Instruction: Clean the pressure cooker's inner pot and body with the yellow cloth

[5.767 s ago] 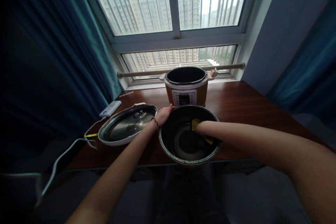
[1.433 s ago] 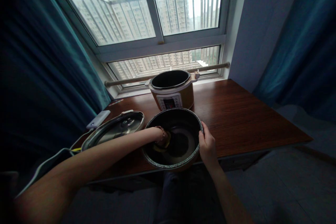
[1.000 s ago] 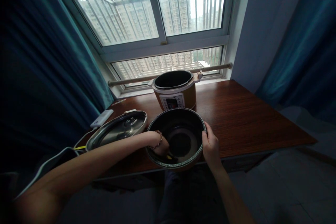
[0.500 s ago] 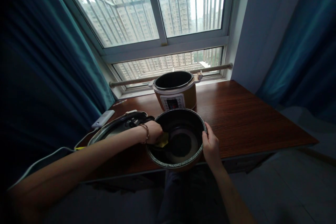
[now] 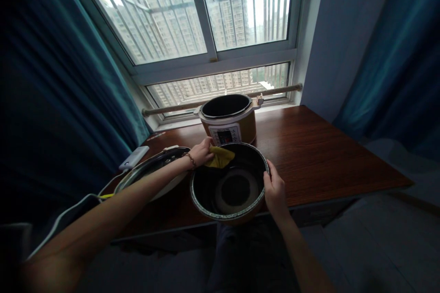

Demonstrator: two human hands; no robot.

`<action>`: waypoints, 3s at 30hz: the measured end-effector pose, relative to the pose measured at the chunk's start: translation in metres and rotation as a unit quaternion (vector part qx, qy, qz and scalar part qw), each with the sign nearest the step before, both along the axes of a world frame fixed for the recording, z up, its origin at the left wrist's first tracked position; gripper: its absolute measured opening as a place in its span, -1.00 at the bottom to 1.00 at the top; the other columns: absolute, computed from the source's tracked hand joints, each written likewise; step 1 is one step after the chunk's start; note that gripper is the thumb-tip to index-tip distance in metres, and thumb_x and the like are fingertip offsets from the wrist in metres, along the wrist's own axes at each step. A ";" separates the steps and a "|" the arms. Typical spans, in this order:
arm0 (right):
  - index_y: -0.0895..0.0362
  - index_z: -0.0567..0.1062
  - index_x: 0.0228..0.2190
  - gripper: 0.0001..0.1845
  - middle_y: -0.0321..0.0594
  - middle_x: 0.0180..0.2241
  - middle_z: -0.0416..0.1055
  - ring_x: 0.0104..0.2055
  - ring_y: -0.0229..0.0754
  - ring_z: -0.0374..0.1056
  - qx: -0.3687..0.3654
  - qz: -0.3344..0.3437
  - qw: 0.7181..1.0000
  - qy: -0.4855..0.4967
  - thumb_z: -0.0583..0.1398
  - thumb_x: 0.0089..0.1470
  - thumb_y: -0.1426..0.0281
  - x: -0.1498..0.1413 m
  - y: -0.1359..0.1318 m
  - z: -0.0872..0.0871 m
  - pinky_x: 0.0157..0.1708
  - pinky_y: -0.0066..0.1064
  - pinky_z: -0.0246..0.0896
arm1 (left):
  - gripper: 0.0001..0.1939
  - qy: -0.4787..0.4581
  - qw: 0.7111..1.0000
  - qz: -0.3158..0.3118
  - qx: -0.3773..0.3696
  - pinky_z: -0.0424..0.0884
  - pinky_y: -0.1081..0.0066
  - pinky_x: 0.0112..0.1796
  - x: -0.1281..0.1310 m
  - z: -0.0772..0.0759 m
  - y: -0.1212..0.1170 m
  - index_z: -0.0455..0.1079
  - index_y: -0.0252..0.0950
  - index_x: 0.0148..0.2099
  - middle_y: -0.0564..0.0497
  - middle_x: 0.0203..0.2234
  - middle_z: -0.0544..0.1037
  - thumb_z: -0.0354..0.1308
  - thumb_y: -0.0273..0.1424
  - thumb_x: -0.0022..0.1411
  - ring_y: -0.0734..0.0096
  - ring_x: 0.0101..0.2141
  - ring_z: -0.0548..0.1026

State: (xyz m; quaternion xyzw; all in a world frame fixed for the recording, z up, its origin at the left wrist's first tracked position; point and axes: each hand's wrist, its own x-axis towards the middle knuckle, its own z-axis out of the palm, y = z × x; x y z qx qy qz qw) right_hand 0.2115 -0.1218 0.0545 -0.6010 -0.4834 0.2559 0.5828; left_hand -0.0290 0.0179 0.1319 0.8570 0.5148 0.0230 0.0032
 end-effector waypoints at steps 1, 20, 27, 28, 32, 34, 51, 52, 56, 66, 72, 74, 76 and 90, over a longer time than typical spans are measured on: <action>0.23 0.31 0.04 -0.46 -0.02 0.02 0.32 0.07 -0.04 0.23 -0.002 -0.001 1.000 0.002 -0.01 0.08 0.23 0.000 0.000 0.000 0.10 -0.14 0.05 | -0.59 -0.011 1.000 0.018 0.001 0.29 0.43 -0.27 -0.002 -0.002 0.000 0.07 -0.41 0.04 -0.12 -0.17 0.38 -0.01 -0.33 0.19 0.34 -0.30 0.42; 0.28 0.31 0.04 -0.41 0.02 0.04 0.30 0.09 -0.03 0.20 -0.013 -0.019 0.999 0.037 0.01 0.04 0.19 -0.004 -0.001 0.002 0.11 -0.14 0.01 | -0.61 -0.331 0.938 0.093 -0.047 0.38 0.30 -0.16 -0.037 -0.026 -0.142 0.33 -0.35 0.00 -0.11 -0.27 0.43 -0.11 -0.26 0.24 0.29 -0.22 0.45; 0.26 0.31 0.04 -0.41 -0.01 0.04 0.30 0.09 -0.04 0.19 -0.022 -0.020 0.998 0.049 0.02 0.04 0.18 -0.006 -0.002 0.005 0.12 -0.16 0.00 | -0.60 -0.482 0.860 0.166 -0.034 0.34 0.32 -0.04 0.002 -0.049 -0.207 0.32 -0.26 0.05 -0.10 -0.07 0.45 0.03 -0.24 0.20 0.25 -0.04 0.40; 0.26 0.32 0.03 -0.41 -0.01 0.04 0.29 0.09 -0.04 0.19 -0.021 -0.023 0.998 0.050 0.02 0.04 0.18 -0.006 -0.002 0.005 0.12 -0.17 0.00 | -0.59 -0.494 0.851 0.176 -0.030 0.34 0.31 -0.03 0.009 -0.052 -0.214 0.32 -0.26 0.06 -0.11 -0.06 0.45 0.05 -0.24 0.18 0.23 -0.03 0.40; 0.26 0.32 0.03 -0.41 0.00 0.04 0.29 0.09 -0.03 0.20 -0.015 -0.025 0.998 0.063 0.04 0.04 0.18 -0.006 -0.001 0.001 0.12 -0.15 0.00 | -0.51 -0.542 0.820 0.174 -0.062 0.45 0.37 -0.21 0.040 -0.066 -0.240 0.25 -0.28 0.14 -0.13 -0.21 0.52 0.04 -0.23 0.19 0.27 -0.22 0.50; 0.25 0.31 0.04 -0.41 -0.01 0.05 0.28 0.09 -0.03 0.20 -0.013 -0.021 0.998 0.065 0.04 0.04 0.18 -0.006 -0.001 -0.002 0.12 -0.14 0.01 | -0.47 -0.563 0.808 0.132 -0.109 0.46 0.45 -0.39 0.051 -0.071 -0.250 0.14 -0.29 0.21 -0.08 -0.38 0.52 -0.01 -0.23 0.23 0.40 -0.45 0.50; 0.23 0.27 0.05 -0.58 -0.05 0.03 0.31 0.08 -0.13 0.21 0.120 0.095 0.936 -0.317 0.01 0.17 0.37 -0.064 -0.056 0.058 0.07 -0.26 0.16 | -0.33 -0.576 0.782 0.213 0.105 -0.14 0.20 0.20 -0.011 -0.069 -0.152 -0.04 -0.24 0.26 -0.10 0.23 0.05 0.11 -0.28 0.16 0.26 0.23 -0.03; 0.21 0.31 0.01 -0.62 -0.09 -0.02 0.36 0.02 -0.16 0.27 0.119 0.143 0.924 -0.334 0.02 0.16 0.41 -0.078 -0.062 0.060 0.03 -0.30 0.21 | -0.32 -0.584 0.779 0.213 0.086 -0.15 0.19 0.20 -0.011 -0.073 -0.149 -0.05 -0.25 0.26 -0.11 0.24 0.03 0.10 -0.26 0.16 0.25 0.23 -0.05; 0.14 0.41 -0.10 -0.67 -0.15 -0.19 0.46 -0.15 -0.05 0.35 0.106 0.183 0.896 -0.391 0.15 0.05 0.42 -0.111 -0.073 0.054 -0.08 -0.15 0.27 | -0.31 -0.621 0.753 0.214 0.021 -0.13 0.17 0.20 -0.012 -0.082 -0.143 -0.03 -0.32 0.25 -0.16 0.24 0.03 0.09 -0.20 0.15 0.19 0.23 -0.04; 0.06 0.42 -0.12 -0.71 -0.22 -0.19 0.46 -0.12 -0.17 0.34 0.161 0.261 0.856 -0.416 0.05 0.13 0.48 -0.034 -0.073 0.047 0.05 -0.18 0.15 | -0.38 -0.658 0.729 0.188 0.013 -0.09 0.22 0.20 -0.008 -0.082 -0.147 -0.02 -0.26 0.25 -0.09 0.24 0.02 0.02 -0.24 0.20 0.21 0.23 -0.04; 0.07 0.47 -0.29 -0.80 -0.17 -0.10 0.37 0.09 -0.07 0.17 0.096 0.164 0.911 -0.367 0.06 0.10 0.43 0.016 -0.049 0.033 0.09 -0.13 0.12 | -0.46 -0.640 0.750 0.159 0.041 -0.16 0.19 0.21 -0.007 -0.085 -0.144 0.06 -0.25 0.23 -0.05 0.24 0.06 -0.05 -0.26 0.23 0.22 0.24 -0.08; 0.07 0.48 -0.33 -0.80 -0.15 -0.07 0.32 0.06 -0.05 0.19 0.073 0.128 0.923 -0.355 0.05 0.11 0.38 0.025 -0.033 0.032 0.06 -0.14 0.15 | -0.49 -0.623 0.764 0.154 0.066 -0.16 0.18 0.20 -0.008 -0.085 -0.143 0.11 -0.23 0.22 -0.04 0.22 0.09 -0.04 -0.28 0.23 0.21 0.24 -0.08; 0.09 0.49 -0.37 -0.76 -0.13 -0.06 0.29 -0.01 -0.07 0.24 0.050 0.111 0.928 -0.352 0.03 0.12 0.35 0.031 -0.015 0.033 0.01 -0.17 0.19 | -0.50 -0.615 0.770 0.150 0.075 -0.14 0.17 0.20 -0.009 -0.084 -0.143 0.13 -0.22 0.21 -0.03 0.22 0.12 -0.05 -0.30 0.23 0.20 0.24 -0.07; 0.11 0.55 -0.58 -0.89 -0.22 -0.36 0.47 -0.28 -0.16 0.34 -0.029 0.301 0.929 -0.212 0.23 -0.15 0.36 0.004 0.140 0.067 -0.13 -0.35 0.18 | -0.49 -0.622 0.765 0.154 0.064 -0.12 0.16 0.20 -0.011 -0.087 -0.144 0.11 -0.26 0.21 -0.07 0.21 0.12 -0.05 -0.32 0.22 0.22 0.23 -0.04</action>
